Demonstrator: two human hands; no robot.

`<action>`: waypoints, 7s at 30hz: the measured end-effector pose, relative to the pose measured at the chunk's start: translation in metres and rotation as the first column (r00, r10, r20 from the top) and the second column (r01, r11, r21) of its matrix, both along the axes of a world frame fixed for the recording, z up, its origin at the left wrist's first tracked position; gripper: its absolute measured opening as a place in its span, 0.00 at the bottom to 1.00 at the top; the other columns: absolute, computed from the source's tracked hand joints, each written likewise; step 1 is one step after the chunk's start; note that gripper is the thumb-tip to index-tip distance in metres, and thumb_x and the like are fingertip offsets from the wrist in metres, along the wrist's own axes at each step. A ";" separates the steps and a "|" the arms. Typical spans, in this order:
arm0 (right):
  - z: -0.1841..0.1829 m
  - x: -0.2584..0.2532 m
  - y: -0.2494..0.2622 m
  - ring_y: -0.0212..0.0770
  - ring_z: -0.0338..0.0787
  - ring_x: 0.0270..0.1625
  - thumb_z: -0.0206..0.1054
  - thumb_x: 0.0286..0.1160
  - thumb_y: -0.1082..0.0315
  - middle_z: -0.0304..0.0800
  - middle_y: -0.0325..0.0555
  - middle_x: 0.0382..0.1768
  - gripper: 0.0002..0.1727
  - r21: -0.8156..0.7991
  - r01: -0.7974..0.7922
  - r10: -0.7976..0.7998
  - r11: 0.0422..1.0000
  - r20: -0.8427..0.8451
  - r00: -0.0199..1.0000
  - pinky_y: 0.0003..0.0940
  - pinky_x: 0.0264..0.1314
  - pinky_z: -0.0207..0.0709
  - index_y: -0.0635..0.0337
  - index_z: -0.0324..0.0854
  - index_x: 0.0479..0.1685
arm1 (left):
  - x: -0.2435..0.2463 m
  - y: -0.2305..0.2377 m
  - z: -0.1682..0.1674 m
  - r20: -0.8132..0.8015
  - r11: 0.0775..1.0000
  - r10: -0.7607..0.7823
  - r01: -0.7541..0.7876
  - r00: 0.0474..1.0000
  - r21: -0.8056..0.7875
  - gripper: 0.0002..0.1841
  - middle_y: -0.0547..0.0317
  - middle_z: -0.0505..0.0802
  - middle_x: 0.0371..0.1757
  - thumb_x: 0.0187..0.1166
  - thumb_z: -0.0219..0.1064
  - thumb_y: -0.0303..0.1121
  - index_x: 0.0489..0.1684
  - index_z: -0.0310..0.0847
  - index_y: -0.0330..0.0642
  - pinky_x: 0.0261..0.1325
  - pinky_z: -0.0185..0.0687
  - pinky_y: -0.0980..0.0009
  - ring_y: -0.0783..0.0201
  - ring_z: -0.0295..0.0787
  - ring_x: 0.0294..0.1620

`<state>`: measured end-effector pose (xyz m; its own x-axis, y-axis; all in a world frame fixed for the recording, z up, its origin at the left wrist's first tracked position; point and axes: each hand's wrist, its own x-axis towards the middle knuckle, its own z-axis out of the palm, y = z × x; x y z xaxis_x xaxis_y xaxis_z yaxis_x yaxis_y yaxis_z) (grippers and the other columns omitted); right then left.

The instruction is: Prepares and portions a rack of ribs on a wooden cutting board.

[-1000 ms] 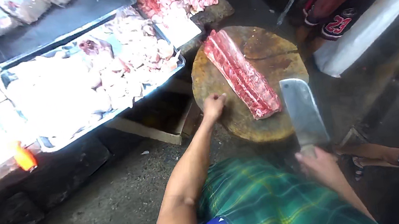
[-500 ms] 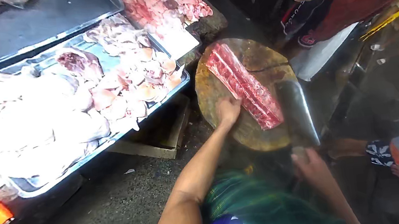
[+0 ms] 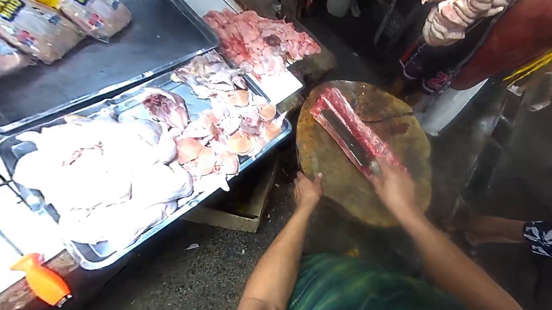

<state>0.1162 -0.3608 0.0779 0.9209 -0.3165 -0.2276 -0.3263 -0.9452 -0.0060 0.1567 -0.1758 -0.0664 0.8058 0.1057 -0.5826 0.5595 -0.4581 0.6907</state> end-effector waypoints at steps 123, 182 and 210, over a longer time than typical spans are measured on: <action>0.100 -0.046 -0.073 0.29 0.77 0.15 0.58 0.89 0.47 0.86 0.35 0.24 0.21 0.640 0.282 -0.277 0.714 -0.112 0.954 0.25 0.17 0.73 0.54 0.87 0.49 | 0.056 0.102 0.052 0.097 0.856 -0.480 0.441 0.872 0.269 0.12 0.48 0.93 0.33 0.84 0.64 0.41 0.40 0.91 0.46 0.44 0.83 0.38 0.44 0.92 0.40; 0.039 -0.172 -0.136 0.65 0.94 0.45 0.71 0.76 0.41 0.94 0.63 0.39 0.33 0.171 0.331 -0.321 0.928 -0.083 0.943 0.69 0.50 0.81 0.63 0.84 0.63 | 0.128 -0.117 0.044 0.271 0.964 -0.264 0.250 0.926 0.087 0.69 0.29 0.45 0.94 0.59 0.79 0.68 0.96 0.37 0.36 0.85 0.62 0.40 0.32 0.50 0.92; 0.019 -0.201 -0.178 0.58 0.95 0.38 0.66 0.80 0.47 0.95 0.55 0.41 0.24 -0.100 0.112 -0.093 0.989 0.182 0.979 0.62 0.37 0.84 0.53 0.89 0.63 | 0.142 -0.162 0.082 0.191 0.921 -0.257 0.180 0.947 0.345 0.66 0.26 0.58 0.90 0.59 0.78 0.67 0.91 0.46 0.28 0.79 0.69 0.41 0.31 0.63 0.85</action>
<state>-0.0849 -0.5385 0.0968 0.9048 -0.4252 -0.0234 -0.4245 -0.9049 0.0295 0.2985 -0.3376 0.0156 0.9366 0.0609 -0.3451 0.2649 -0.7680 0.5832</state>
